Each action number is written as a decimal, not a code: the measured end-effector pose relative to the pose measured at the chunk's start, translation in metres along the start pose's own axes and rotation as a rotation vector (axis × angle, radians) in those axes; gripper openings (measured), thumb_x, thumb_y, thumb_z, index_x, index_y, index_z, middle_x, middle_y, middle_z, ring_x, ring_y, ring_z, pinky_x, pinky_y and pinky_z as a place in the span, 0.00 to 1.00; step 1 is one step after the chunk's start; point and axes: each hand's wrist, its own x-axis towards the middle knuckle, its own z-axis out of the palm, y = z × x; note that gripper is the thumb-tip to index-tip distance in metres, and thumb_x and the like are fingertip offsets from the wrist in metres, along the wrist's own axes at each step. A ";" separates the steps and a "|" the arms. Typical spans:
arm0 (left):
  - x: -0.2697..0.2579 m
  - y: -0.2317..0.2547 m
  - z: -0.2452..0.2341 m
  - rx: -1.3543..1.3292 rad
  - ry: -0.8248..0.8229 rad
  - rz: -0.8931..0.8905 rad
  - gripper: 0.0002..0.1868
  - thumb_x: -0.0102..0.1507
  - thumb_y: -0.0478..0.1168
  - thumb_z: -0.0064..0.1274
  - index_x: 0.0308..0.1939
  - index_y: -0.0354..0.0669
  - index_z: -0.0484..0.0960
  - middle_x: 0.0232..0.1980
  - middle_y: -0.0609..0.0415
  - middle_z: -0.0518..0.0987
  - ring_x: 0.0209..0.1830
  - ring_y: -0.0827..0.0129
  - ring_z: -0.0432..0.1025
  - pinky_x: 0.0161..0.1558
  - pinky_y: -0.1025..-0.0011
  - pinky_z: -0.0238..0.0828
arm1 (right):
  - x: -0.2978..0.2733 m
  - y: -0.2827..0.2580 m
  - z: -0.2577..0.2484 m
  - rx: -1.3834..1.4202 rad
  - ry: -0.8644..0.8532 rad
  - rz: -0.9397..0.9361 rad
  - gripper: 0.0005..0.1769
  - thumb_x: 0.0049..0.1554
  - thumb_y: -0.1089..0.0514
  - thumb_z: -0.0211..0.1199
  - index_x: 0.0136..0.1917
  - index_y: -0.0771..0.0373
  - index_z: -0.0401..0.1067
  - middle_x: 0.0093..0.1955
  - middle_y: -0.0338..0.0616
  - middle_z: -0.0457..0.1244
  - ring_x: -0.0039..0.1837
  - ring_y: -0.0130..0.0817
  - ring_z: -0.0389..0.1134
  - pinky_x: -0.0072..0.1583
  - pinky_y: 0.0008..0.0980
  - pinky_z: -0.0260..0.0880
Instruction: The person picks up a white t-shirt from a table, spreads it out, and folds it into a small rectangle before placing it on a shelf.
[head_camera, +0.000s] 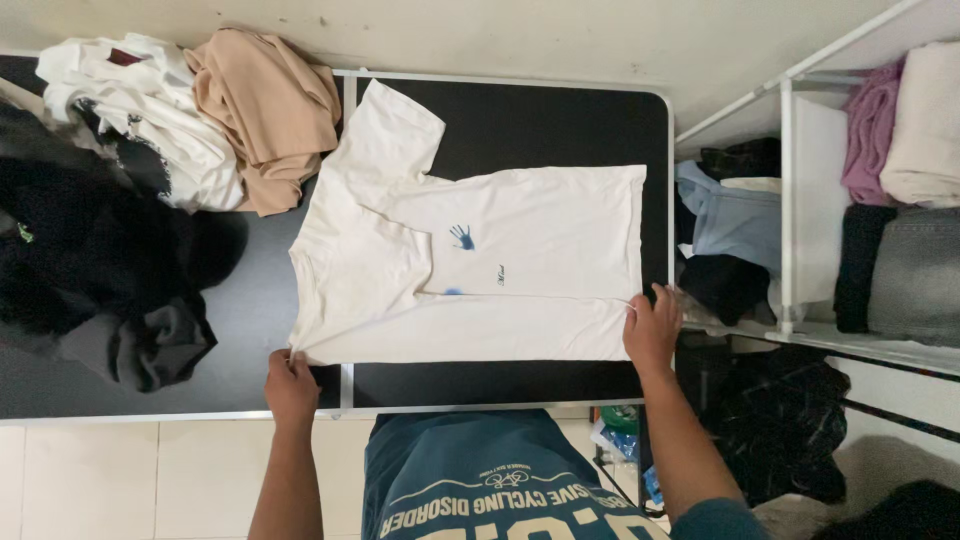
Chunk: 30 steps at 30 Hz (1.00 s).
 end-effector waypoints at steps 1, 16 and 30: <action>-0.001 0.004 -0.001 -0.067 -0.051 -0.107 0.15 0.73 0.43 0.43 0.54 0.33 0.72 0.38 0.40 0.80 0.30 0.49 0.78 0.32 0.58 0.76 | 0.003 0.001 0.000 0.001 0.001 -0.003 0.07 0.59 0.59 0.65 0.51 0.60 0.73 0.72 0.58 0.58 0.79 0.60 0.54 0.76 0.60 0.51; -0.005 0.027 0.007 0.370 0.237 0.093 0.21 0.62 0.45 0.58 0.54 0.38 0.75 0.58 0.38 0.75 0.59 0.41 0.68 0.56 0.48 0.68 | 0.035 -0.130 0.003 0.142 -0.194 0.104 0.08 0.58 0.61 0.58 0.51 0.64 0.72 0.55 0.52 0.64 0.60 0.44 0.65 0.65 0.50 0.62; 0.106 0.116 0.038 0.316 -0.244 0.276 0.25 0.64 0.47 0.54 0.64 0.51 0.70 0.52 0.43 0.80 0.49 0.44 0.76 0.49 0.49 0.72 | 0.111 -0.332 0.089 0.618 -0.332 0.229 0.16 0.54 0.48 0.69 0.43 0.63 0.72 0.36 0.51 0.69 0.41 0.46 0.72 0.46 0.41 0.72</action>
